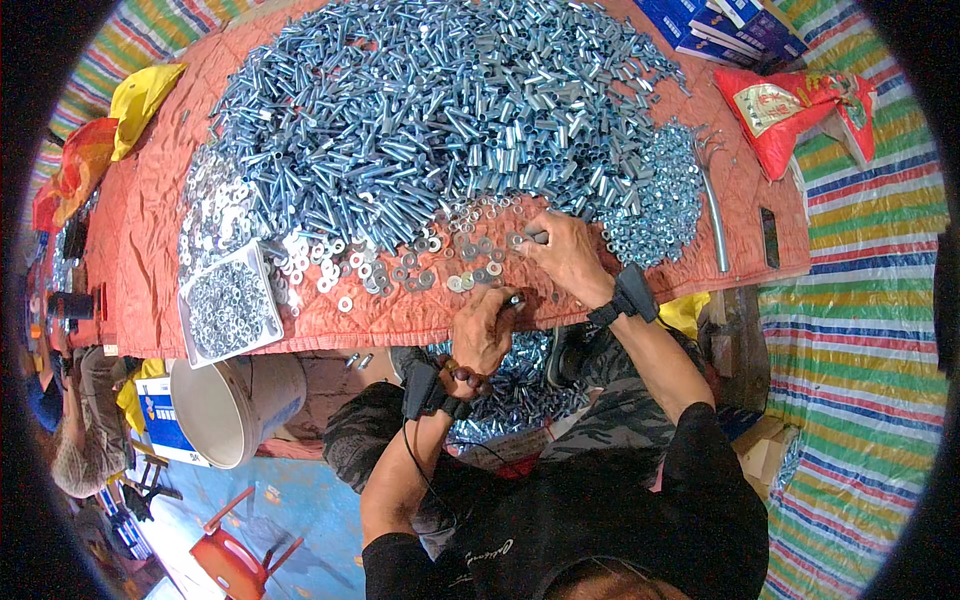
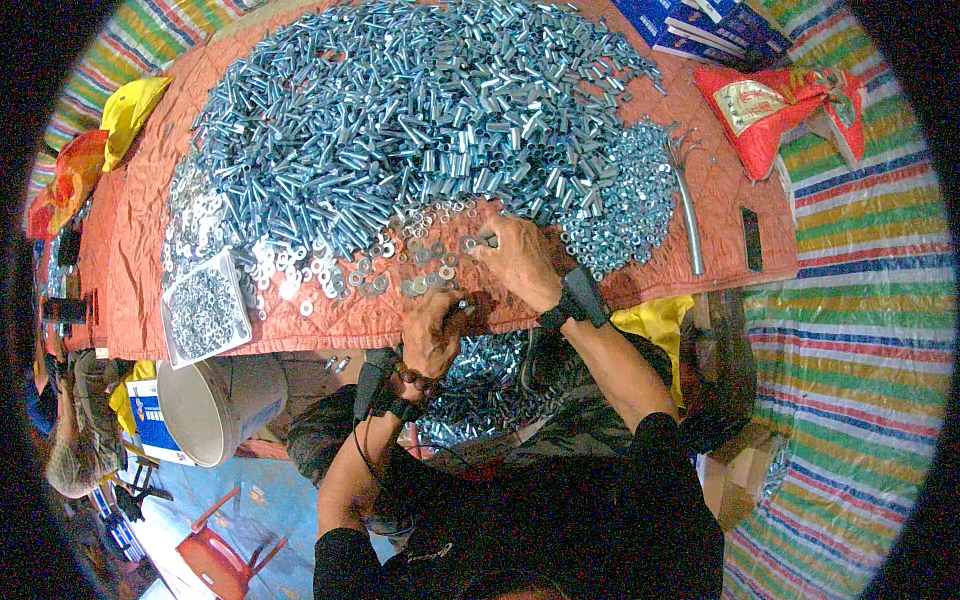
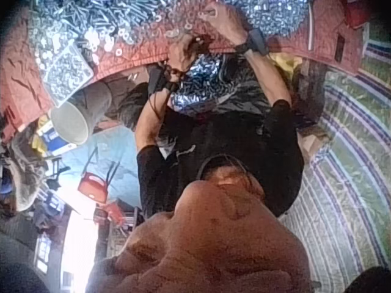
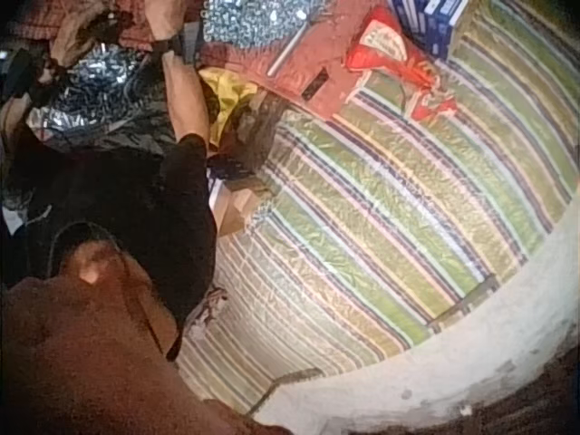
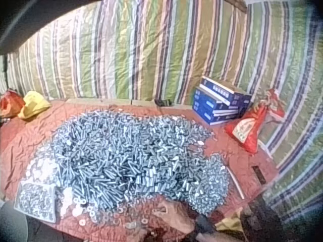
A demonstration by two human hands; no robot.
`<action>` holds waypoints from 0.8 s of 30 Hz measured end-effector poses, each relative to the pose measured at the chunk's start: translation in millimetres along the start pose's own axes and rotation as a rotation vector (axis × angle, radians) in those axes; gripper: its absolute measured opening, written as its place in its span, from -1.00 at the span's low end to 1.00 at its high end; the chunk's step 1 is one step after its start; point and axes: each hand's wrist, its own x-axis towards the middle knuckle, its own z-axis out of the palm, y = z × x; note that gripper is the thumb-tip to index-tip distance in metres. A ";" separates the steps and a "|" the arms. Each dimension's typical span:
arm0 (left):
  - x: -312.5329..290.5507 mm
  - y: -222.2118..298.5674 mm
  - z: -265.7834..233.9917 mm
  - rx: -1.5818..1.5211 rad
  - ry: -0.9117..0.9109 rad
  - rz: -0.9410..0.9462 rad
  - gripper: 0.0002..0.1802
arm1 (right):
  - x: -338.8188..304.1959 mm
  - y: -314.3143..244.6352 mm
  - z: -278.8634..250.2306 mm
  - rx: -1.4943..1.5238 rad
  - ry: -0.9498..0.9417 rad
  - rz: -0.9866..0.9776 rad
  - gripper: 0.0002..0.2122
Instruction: Assembling bolts, washers, and nuts from a large pile on a table.
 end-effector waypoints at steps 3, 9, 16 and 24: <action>1.0 2.6 -0.2 0.014 0.007 -0.004 -0.76 | -0.1 -1.8 -1.0 -0.019 0.007 -0.012 -0.78; 3.4 4.1 0.3 0.028 0.019 0.033 -0.80 | -0.4 5.6 1.0 0.113 -0.022 -0.006 -0.77; 2.6 0.8 2.5 0.019 0.024 0.010 -0.81 | -1.5 0.4 4.7 -0.001 -0.006 -0.004 -0.76; 2.7 4.5 2.4 0.009 0.025 -0.011 -0.81 | -0.1 -2.8 9.0 0.012 0.051 -0.039 -0.80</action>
